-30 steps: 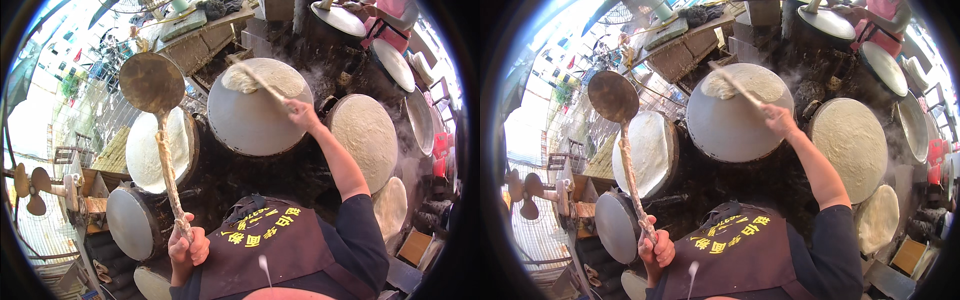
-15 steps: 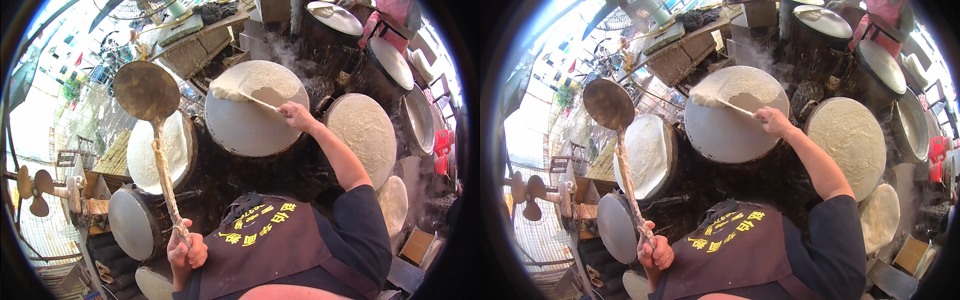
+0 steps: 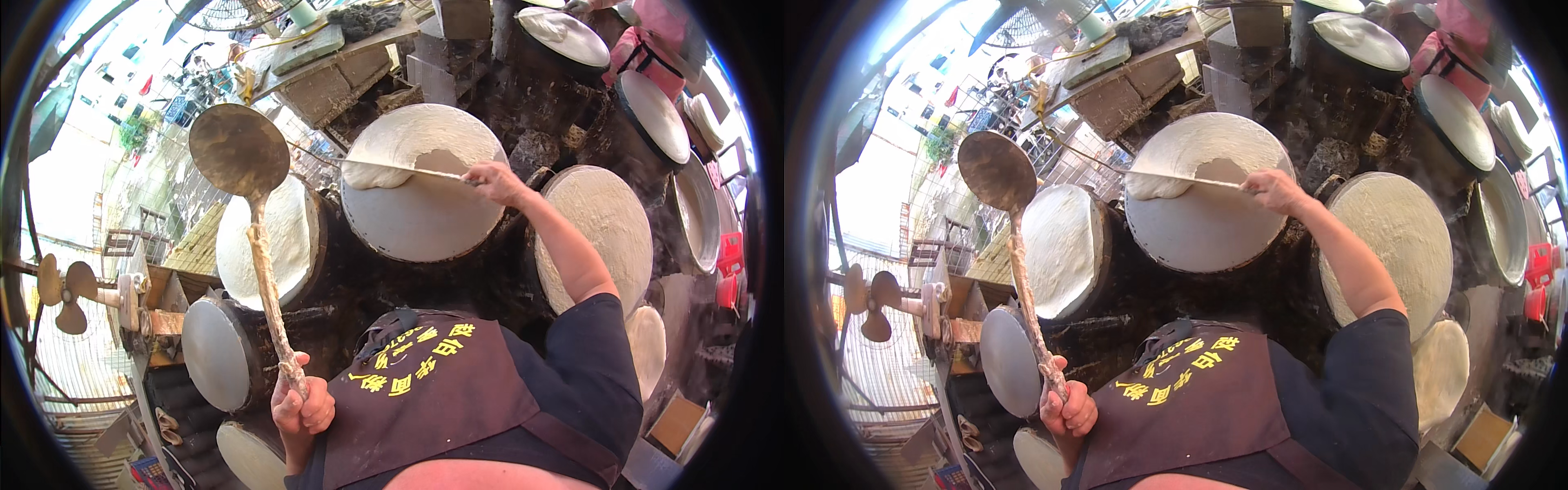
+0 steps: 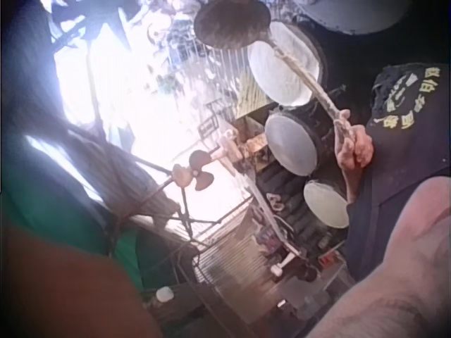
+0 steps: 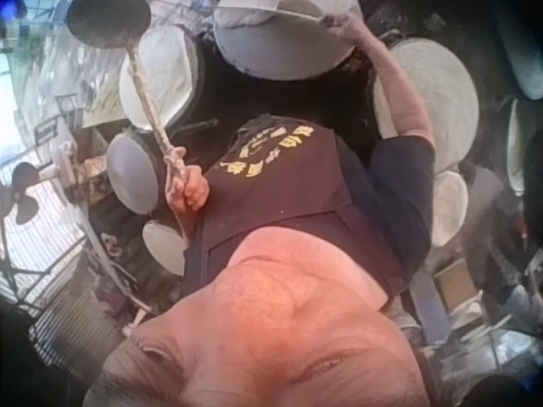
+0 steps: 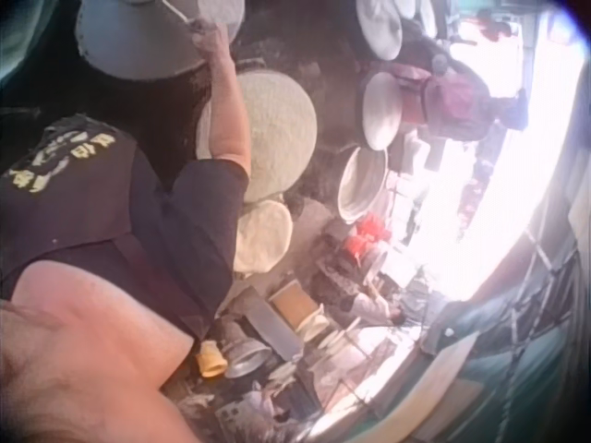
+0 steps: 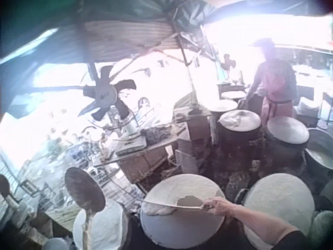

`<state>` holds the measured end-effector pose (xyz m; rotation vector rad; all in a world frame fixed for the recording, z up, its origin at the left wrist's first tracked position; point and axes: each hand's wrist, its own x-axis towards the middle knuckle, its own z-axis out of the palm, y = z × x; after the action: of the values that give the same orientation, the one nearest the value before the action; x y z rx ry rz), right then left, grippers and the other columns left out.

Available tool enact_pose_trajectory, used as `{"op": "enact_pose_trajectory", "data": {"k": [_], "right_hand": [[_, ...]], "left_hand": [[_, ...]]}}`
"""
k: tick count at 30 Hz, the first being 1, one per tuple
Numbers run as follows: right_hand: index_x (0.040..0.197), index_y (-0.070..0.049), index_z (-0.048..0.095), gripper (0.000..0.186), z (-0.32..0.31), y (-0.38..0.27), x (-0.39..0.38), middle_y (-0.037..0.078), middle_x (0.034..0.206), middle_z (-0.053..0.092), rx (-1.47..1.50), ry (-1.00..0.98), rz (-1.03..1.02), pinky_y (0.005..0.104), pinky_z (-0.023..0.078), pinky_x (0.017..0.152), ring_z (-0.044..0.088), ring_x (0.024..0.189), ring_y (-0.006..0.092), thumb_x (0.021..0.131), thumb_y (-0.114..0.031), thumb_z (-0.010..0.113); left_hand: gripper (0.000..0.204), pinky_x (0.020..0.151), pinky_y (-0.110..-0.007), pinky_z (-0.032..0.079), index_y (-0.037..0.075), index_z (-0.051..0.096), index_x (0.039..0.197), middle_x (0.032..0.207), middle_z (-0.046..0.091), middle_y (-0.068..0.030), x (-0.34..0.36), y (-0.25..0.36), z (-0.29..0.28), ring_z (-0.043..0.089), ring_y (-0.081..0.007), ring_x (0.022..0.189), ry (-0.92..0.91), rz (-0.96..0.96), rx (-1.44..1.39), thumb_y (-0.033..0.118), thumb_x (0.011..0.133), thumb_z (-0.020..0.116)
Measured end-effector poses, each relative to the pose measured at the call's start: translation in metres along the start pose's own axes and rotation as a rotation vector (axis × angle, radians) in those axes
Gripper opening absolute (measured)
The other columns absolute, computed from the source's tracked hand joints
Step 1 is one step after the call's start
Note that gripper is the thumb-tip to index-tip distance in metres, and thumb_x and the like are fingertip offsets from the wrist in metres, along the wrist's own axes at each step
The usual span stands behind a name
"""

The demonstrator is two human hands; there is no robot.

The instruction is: The person ladles batter onto multiple vertical cylindrical griddles, spreads it evenly with a wooden tool, and peels off the cooked crepes. The person stacks the finished crepes on a nearby surface.

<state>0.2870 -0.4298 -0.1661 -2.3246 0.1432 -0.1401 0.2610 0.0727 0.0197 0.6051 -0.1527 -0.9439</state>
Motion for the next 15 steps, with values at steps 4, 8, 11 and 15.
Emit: {"op": "enact_pose_trajectory", "data": {"k": [4, 8, 11, 15], "right_hand": [[0.104, -0.005, 0.065, 0.030, -0.003, 0.018, 0.032, 0.014, 0.092, 0.062, -0.153, 0.251, 0.050, 0.0344, 0.050, 0.081, 0.062, 0.089, 0.0274, 0.074, -0.003, 0.061], [0.102, -0.005, 0.065, 0.031, -0.001, 0.002, 0.040, 0.014, 0.092, 0.062, -0.118, -0.030, -0.017, 0.0354, 0.049, 0.083, 0.061, 0.091, 0.0284, 0.072, 0.000, 0.060], [0.102, -0.006, 0.066, 0.033, -0.019, 0.011, 0.023, 0.013, 0.093, 0.063, -0.012, -0.133, -0.031, 0.0362, 0.050, 0.082, 0.061, 0.092, 0.0279, 0.070, 0.002, 0.061], [0.101, -0.007, 0.066, 0.032, -0.025, 0.023, 0.040, 0.012, 0.092, 0.063, -0.189, 0.036, -0.011, 0.0372, 0.049, 0.079, 0.061, 0.091, 0.0288, 0.072, 0.003, 0.060]], "left_hand": [[0.058, 0.035, -0.021, 0.031, 0.008, 0.028, 0.146, 0.063, 0.040, -0.0023, 0.002, -0.005, 0.007, 0.034, -0.0071, 0.044, 0.001, 0.007, 0.004, 0.022, 0.096, 0.056], [0.058, 0.034, -0.021, 0.030, 0.008, 0.028, 0.145, 0.062, 0.039, -0.0015, 0.005, -0.010, 0.014, 0.033, -0.0066, 0.043, 0.029, 0.011, 0.014, 0.022, 0.096, 0.056], [0.058, 0.033, -0.020, 0.029, 0.007, 0.029, 0.145, 0.061, 0.039, -0.0010, 0.005, -0.012, 0.017, 0.032, -0.0062, 0.043, 0.053, 0.019, 0.019, 0.023, 0.096, 0.056], [0.058, 0.033, -0.020, 0.029, 0.007, 0.029, 0.145, 0.061, 0.039, -0.0008, 0.006, -0.015, 0.023, 0.032, -0.0059, 0.042, 0.078, 0.038, 0.038, 0.023, 0.096, 0.056]]}}
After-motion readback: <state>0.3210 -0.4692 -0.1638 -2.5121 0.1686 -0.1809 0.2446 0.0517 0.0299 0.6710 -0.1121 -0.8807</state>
